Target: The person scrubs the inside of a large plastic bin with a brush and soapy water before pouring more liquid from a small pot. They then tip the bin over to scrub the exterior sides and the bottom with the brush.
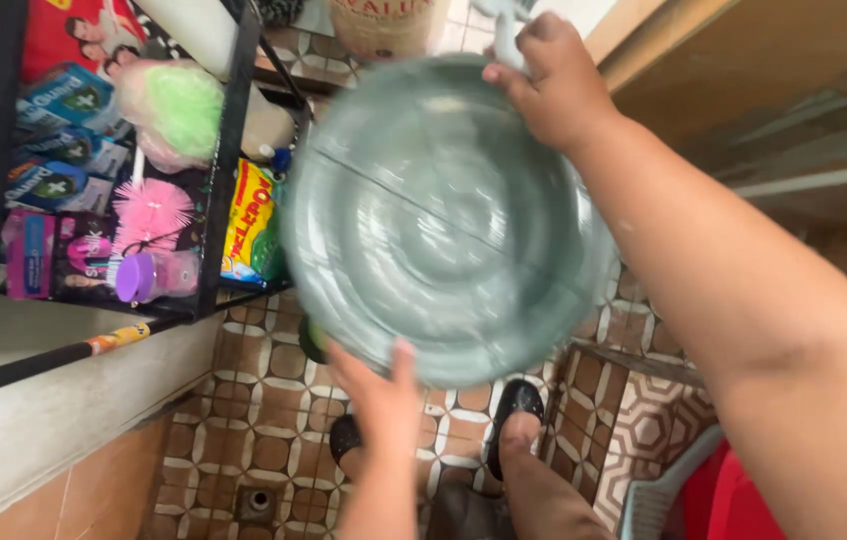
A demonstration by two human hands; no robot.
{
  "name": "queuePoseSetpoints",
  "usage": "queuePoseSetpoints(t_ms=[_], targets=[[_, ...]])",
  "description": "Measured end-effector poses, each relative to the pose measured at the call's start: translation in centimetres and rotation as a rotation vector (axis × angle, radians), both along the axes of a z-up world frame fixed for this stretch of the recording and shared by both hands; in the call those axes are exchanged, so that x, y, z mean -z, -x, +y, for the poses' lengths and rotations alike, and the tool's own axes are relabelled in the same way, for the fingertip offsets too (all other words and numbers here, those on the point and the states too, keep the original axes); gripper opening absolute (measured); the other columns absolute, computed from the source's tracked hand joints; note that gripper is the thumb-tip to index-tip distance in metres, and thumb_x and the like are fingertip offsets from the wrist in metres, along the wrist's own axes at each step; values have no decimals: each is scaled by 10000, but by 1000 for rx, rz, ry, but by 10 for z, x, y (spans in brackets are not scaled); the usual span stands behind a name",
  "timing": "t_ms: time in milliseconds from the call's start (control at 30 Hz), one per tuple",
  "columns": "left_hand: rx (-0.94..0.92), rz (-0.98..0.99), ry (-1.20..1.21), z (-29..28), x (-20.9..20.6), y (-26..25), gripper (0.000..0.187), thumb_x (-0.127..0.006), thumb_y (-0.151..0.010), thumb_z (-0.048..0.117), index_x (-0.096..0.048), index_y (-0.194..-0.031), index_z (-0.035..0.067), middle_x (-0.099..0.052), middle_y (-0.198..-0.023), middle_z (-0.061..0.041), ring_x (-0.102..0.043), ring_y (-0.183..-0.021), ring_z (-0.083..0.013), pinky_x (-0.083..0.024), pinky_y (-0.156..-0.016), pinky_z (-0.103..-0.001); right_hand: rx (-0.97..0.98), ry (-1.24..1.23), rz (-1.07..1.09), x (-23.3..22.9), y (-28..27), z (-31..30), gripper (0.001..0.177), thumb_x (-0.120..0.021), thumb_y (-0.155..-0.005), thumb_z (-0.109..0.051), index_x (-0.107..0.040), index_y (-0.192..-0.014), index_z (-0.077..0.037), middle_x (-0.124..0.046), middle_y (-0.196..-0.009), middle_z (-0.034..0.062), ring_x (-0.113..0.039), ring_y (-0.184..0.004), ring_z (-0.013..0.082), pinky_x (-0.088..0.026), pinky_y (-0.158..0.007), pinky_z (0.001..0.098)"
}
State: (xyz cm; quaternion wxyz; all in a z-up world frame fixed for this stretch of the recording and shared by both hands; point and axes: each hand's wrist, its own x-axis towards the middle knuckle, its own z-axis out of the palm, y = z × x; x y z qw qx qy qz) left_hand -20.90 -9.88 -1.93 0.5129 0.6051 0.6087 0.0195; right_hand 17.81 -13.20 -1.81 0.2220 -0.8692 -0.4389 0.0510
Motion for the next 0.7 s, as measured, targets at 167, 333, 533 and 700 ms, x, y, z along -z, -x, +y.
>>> queuePoseSetpoints(t_ms=[167, 333, 533, 700], targets=[[224, -14, -450, 38, 0, -25, 951, -674, -877, 226, -106, -1611, 16, -114, -1695, -230, -91, -1536, -435, -151, -1220, -555, 307, -95, 447, -40, 72, -76, 397, -638, -1040, -324, -636, -1317, -40, -723, -1147, 156, -687, -1044, 279, -503, -912, 404], [570, 254, -654, 38, 3, -48, 611, -542, -994, 159, -359, -1572, 92, -282, -1674, -69, -88, -1577, -343, -43, -1214, -636, 958, -197, 628, -47, 194, -195, 218, -479, -1114, -241, -535, -1080, -33, -575, -660, 69, -543, -516, 158, -437, -469, 324], [618, 194, -768, 37, 13, -48, 587, -504, -1009, 138, -398, -1577, 34, -315, -1689, -95, -153, -1597, -304, -71, -1263, -570, 675, 384, 717, -16, 364, -182, 339, -710, -781, -310, -745, -1090, -176, -755, -873, 122, -722, -840, 318, -548, -749, 448], [601, 143, -750, 33, 17, -47, 571, -491, -1021, 168, -396, -1567, 35, -320, -1681, -95, -185, -1585, -265, -75, -1267, -517, 833, 18, 841, -11, 350, -184, 304, -776, -821, -371, -762, -975, -110, -773, -790, 47, -744, -739, 193, -561, -692, 384]])
